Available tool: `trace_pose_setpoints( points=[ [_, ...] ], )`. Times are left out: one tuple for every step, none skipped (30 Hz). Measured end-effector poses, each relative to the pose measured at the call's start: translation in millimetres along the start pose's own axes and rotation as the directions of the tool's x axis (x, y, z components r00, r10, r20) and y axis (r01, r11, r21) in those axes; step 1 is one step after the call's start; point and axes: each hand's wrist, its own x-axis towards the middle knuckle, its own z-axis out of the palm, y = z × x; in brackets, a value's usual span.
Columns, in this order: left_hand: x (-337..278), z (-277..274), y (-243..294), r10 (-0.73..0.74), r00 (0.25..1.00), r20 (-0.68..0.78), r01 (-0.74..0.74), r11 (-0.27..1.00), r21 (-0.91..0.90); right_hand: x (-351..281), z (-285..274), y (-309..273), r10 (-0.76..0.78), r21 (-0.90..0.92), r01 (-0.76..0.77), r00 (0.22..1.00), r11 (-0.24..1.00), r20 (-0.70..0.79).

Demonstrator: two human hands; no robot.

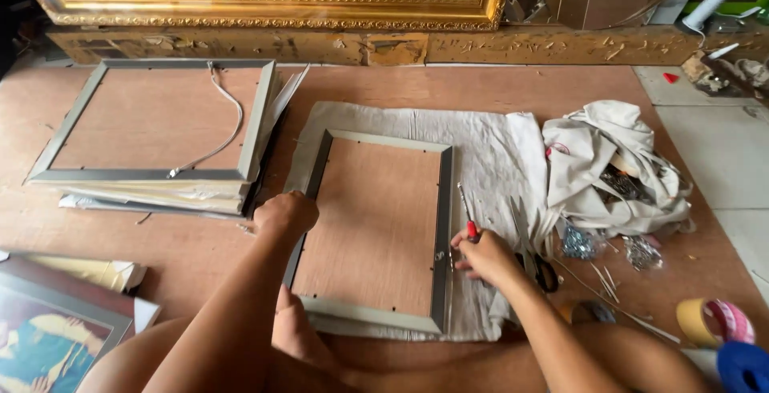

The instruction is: The person sits on the floor and assembles a picture frame by screwing metal corner brackets onto the frame's back. They use a screwdriver to tighten the screws at each corner, securing the frame structure.

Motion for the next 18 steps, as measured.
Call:
trace_pose_setpoints(
  points=[
    [14.4,33.7,-13.1,0.0,1.0,-0.001,0.0,1.0,0.008,-1.4,1.8,-10.1,0.002,0.007,-0.002,1.0,1.0,0.002],
    [28.3,67.2,-27.1,0.177,0.859,-0.48,-0.103,0.979,0.177,-3.4,3.6,-20.1,0.008,0.048,-0.009,1.0,0.999,0.03],
    [44.4,100.3,-37.0,0.364,0.477,-0.8,-0.106,0.927,0.359,-4.2,2.0,-31.6,0.011,0.085,-0.015,0.999,0.996,0.052],
    [39.6,68.8,-24.7,0.368,0.473,-0.8,-0.11,0.926,0.361,-1.9,2.2,-30.9,0.011,0.089,-0.015,0.999,0.996,0.048],
    [35.4,36.3,-11.8,0.186,0.881,-0.435,-0.065,0.958,0.279,0.9,2.0,-31.0,0.032,0.113,-0.038,0.998,0.993,0.055],
    [30.1,4.1,0.0,-0.05,0.996,0.079,0.03,0.972,0.233,2.7,2.6,-30.9,0.053,0.136,-0.061,0.997,0.989,0.063],
    [30.5,5.2,0.6,-0.047,0.996,0.079,0.028,0.971,0.236,0.0,-0.2,-34.2,0.054,0.14,-0.062,0.997,0.988,0.061],
    [30.2,6.6,0.0,-0.033,0.997,0.07,0.016,0.974,0.227,-3.8,-2.3,-37.2,0.067,0.183,-0.076,0.996,0.98,0.055],
    [29.3,7.8,-0.7,-0.018,0.998,0.061,0.005,0.976,0.216,-8.0,-4.7,-40.6,0.078,0.224,-0.087,0.996,0.971,0.05],
    [0.2,-26.3,14.7,-0.016,0.998,0.059,0.003,0.976,0.217,-13.4,-7.0,-51.0,0.077,0.227,-0.086,0.996,0.97,0.048],
    [-31.9,-57.9,28.4,-0.057,0.99,0.13,0.041,0.992,0.123,-21.1,-8.8,-59.3,0.078,0.268,-0.086,0.996,0.96,0.044],
    [-64.9,-89.7,41.8,-0.092,0.975,0.204,0.087,0.996,0.03,-29.9,-10.7,-67.6,0.078,0.308,-0.087,0.996,0.947,0.039],
    [-39.2,-63.3,30.3,-0.092,0.975,0.201,0.088,0.996,0.029,-16.2,-9.2,-60.5,0.075,0.308,-0.084,0.996,0.948,0.039],
    [-14.7,-37.2,18.5,-0.065,0.996,0.055,0.065,0.998,-0.001,-3.7,-7.7,-53.4,0.026,0.398,-0.035,0.999,0.917,0.028],
    [8.4,-10.4,5.2,-0.041,0.995,-0.094,0.039,0.999,-0.026,7.4,-5.6,-45.4,-0.024,0.484,0.014,1.0,0.875,0.015],
    [5.1,-11.7,7.3,-0.043,0.994,-0.097,0.041,0.999,-0.027,9.7,-8.0,-53.9,-0.027,0.483,0.016,1.0,0.875,0.016],
    [-0.3,-11.4,10.3,-0.018,0.993,-0.115,0.011,0.998,-0.059,10.3,-11.8,-60.7,-0.069,0.556,0.053,0.998,0.83,0.009],
    [-6.3,-11.4,13.2,0.007,0.991,-0.134,-0.019,0.996,-0.089,10.3,-15.8,-67.5,-0.111,0.624,0.087,0.994,0.777,-0.001]
  ],
)
